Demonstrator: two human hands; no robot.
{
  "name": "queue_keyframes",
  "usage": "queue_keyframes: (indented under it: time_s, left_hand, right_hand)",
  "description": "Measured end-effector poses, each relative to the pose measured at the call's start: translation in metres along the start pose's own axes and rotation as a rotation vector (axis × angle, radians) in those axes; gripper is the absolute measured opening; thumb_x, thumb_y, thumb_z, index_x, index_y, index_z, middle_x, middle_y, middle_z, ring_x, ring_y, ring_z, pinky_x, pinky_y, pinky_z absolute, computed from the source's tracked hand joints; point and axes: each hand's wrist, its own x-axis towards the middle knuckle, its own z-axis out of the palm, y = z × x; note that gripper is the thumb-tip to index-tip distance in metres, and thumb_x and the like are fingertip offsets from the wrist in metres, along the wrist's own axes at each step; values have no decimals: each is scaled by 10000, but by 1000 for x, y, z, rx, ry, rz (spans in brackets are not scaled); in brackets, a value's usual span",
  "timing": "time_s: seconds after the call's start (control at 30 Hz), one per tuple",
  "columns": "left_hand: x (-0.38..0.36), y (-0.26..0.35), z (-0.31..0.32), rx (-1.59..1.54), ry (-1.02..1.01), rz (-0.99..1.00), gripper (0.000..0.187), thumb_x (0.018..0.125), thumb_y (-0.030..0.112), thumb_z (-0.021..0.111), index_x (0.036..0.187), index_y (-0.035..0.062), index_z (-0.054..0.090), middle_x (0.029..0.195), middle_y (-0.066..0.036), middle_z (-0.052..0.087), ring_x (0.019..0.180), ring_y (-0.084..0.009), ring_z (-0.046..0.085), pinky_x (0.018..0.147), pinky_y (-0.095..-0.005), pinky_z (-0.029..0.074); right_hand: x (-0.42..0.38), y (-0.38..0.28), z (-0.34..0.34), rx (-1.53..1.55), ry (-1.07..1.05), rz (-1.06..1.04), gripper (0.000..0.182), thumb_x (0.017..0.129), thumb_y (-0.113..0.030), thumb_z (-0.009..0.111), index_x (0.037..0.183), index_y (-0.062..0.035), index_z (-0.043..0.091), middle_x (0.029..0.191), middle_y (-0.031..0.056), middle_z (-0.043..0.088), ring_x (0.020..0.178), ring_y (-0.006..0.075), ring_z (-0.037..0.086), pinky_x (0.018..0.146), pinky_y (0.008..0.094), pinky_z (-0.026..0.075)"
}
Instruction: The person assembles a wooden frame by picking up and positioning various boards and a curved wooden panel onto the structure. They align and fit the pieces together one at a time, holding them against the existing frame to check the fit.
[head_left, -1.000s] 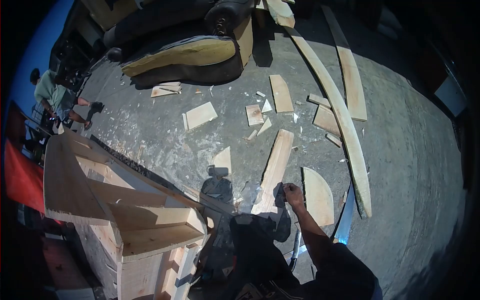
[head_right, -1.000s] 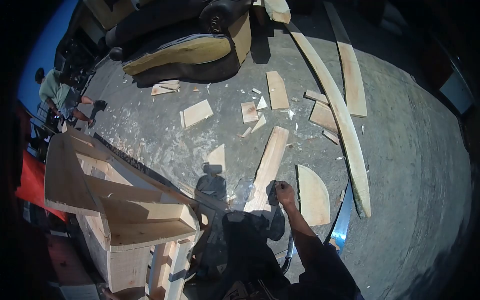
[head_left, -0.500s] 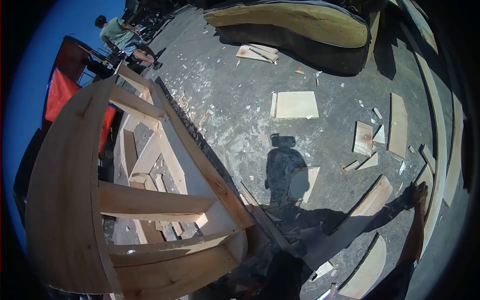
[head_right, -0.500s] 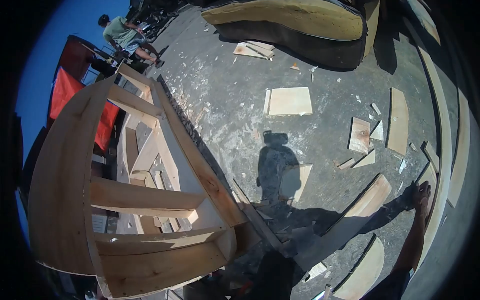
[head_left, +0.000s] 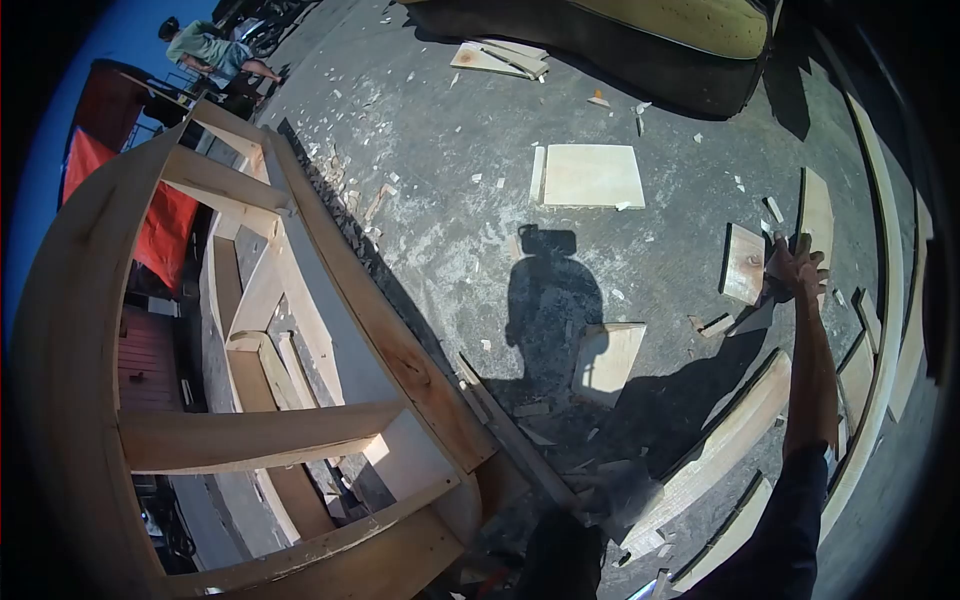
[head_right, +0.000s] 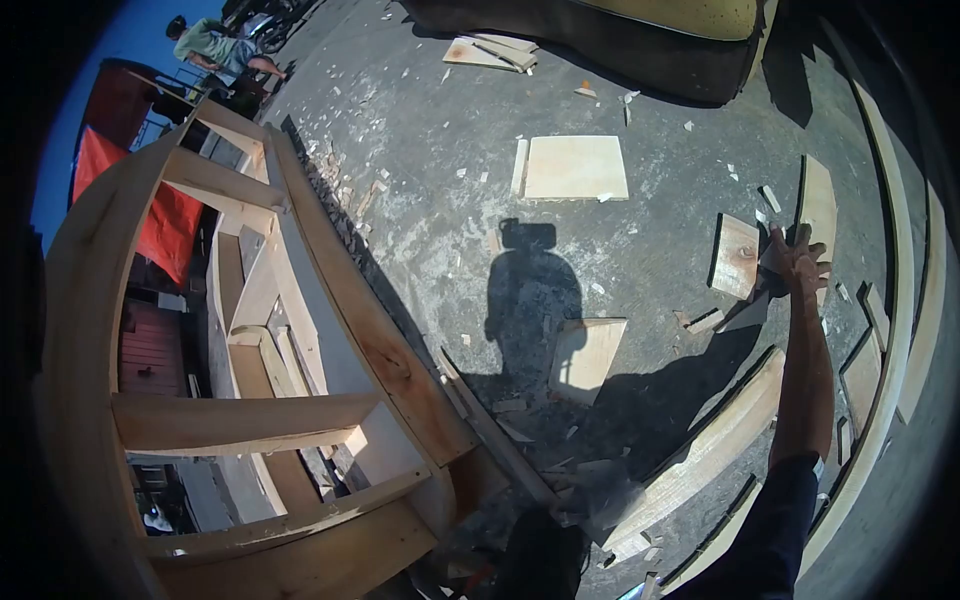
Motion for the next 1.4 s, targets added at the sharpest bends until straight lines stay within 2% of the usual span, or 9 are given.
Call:
queue_keyframes:
  time_s: [0.17,0.33,0.43,0.63,0.77,0.87,1.1,1.27,1.4]
  left_hand:
    - [4,-3,1,-38,8,23,537,1014,434,513,1089,-63,702,953,-172,731,755,-212,707,727,-336,537]
    - [19,-6,15,-74,-23,53,533,1014,431,513,1083,-62,705,942,-171,731,745,-208,706,717,-333,538]
    - [25,-9,25,-107,-18,86,531,1015,430,513,1079,-61,706,935,-171,731,738,-205,705,711,-331,538]
    - [27,-7,19,-116,-11,122,527,1016,427,512,1071,-59,709,922,-170,731,725,-200,703,698,-327,539]
    - [32,-5,15,-117,20,112,525,1016,426,512,1067,-58,710,915,-170,731,718,-198,702,692,-325,539]
    - [28,-5,3,-129,-44,70,522,1017,424,512,1062,-56,712,906,-169,731,710,-194,701,684,-323,540]
    - [4,-39,-30,-280,-121,50,517,1018,420,512,1052,-54,716,890,-168,731,694,-188,699,669,-319,540]
    - [-17,-21,-35,-246,150,-113,445,1027,351,533,843,-27,681,630,-68,636,568,-107,571,559,-274,445]
    - [-24,-21,-38,-445,105,-32,398,1026,308,544,841,-8,700,631,-47,647,568,-97,578,546,-268,436]
  right_hand:
    - [-35,-28,-24,75,55,126,730,846,-429,625,1498,-201,389,1442,199,415,1310,390,407,1003,604,379]
    - [-97,30,-15,131,104,-505,655,827,-288,664,1406,-36,489,1453,280,440,1351,440,402,1178,462,282]
    - [-155,15,-60,199,-288,-384,886,869,-414,650,1579,-133,199,1549,269,320,1423,407,343,1211,453,241]
    - [-126,23,-76,478,17,-89,566,918,-404,610,1337,-37,515,1015,275,673,1034,438,609,858,510,523]
    - [-54,45,-14,473,327,-46,967,832,-484,724,1496,30,246,1236,379,521,1190,511,522,994,522,439]
    - [-43,50,8,623,-14,-15,839,763,-509,771,1269,53,408,1190,348,532,1133,505,531,952,545,454]
    - [-172,1,-21,887,127,-70,838,722,-335,827,1361,3,404,1151,283,548,1089,405,565,913,493,468]
    - [-331,-27,-106,1686,-500,171,353,823,-125,741,1153,-74,629,986,34,663,835,187,646,681,343,522]
    - [-512,-19,-223,2028,-544,183,683,890,-251,737,1468,-100,407,1340,104,552,1214,232,523,997,523,377]
